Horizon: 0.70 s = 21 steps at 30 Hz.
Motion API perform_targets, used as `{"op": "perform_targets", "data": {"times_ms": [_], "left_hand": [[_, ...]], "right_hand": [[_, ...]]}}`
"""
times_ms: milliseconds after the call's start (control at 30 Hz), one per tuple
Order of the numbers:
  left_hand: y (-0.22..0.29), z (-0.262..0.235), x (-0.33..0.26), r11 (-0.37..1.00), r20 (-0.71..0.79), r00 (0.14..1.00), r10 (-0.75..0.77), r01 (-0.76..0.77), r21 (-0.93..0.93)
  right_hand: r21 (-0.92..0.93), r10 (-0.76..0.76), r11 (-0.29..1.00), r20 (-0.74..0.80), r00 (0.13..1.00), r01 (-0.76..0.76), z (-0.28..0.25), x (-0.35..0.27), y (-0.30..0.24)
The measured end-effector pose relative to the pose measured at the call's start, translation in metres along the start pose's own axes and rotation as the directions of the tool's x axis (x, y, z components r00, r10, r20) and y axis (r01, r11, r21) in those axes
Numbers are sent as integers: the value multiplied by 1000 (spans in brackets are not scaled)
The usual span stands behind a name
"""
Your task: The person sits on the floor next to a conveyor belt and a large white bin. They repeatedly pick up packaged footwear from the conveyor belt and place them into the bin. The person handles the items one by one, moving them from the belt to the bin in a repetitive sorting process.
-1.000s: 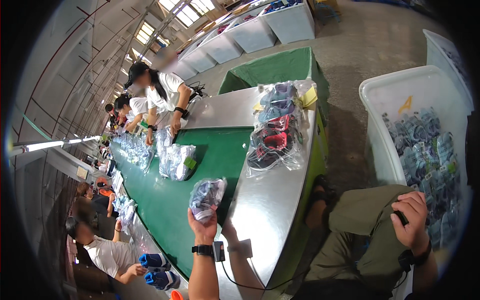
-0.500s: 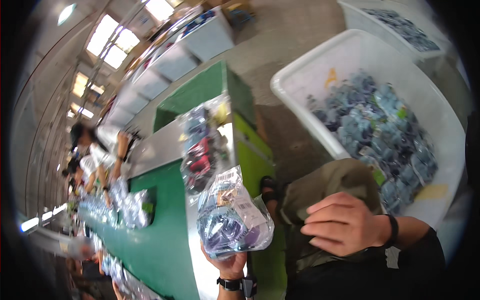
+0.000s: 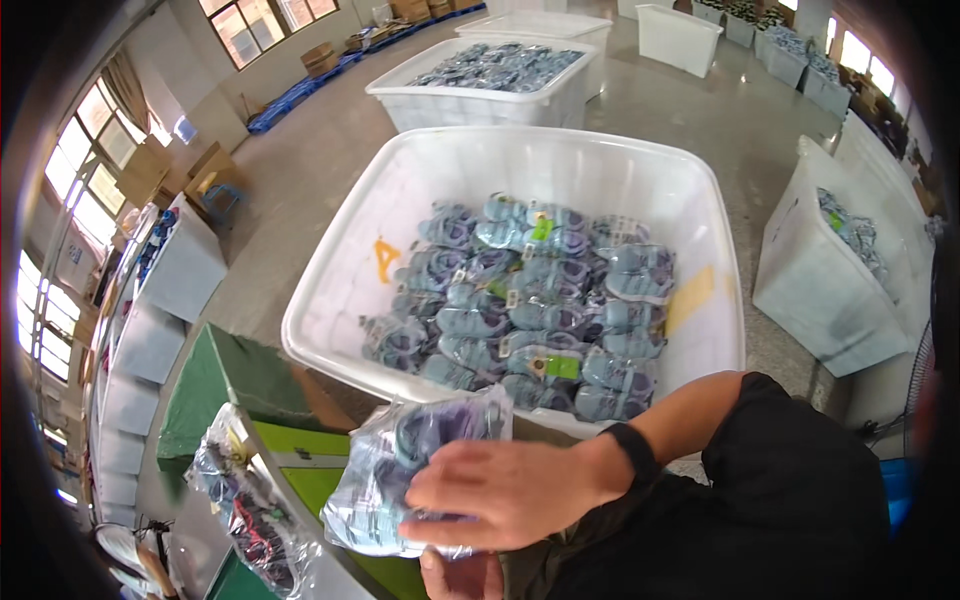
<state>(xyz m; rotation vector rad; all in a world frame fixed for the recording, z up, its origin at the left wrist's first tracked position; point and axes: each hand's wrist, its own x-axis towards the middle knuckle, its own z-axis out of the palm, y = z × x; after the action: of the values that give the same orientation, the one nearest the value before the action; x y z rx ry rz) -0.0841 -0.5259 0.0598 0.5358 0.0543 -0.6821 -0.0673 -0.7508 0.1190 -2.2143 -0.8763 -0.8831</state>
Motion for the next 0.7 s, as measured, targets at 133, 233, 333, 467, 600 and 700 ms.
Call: {"op": "perform_targets", "data": {"times_ms": [133,233,333,467,600,700], "left_hand": [[-4,21,19,710,243,969,40,-199,676],[3,16,12,700,174,984,27,-142,700],[13,-8,0,684,76,995,69,-103,722],[24,-41,-23,734,-63,990,130,-53,677],[29,-57,-43,698,-147,974,173,-16,716],[31,-64,-50,697,-191,968,164,23,716]], "right_hand": [[-123,137,984,37,990,-131,-62,-30,55],[-453,279,857,6,960,-246,-114,-67,94],[-642,427,676,-60,902,-362,-168,-124,149],[-804,644,265,-263,719,-532,-225,-235,208],[-604,948,133,-153,278,-786,-211,-331,226],[-573,926,309,0,377,-759,-178,-347,220]]}}
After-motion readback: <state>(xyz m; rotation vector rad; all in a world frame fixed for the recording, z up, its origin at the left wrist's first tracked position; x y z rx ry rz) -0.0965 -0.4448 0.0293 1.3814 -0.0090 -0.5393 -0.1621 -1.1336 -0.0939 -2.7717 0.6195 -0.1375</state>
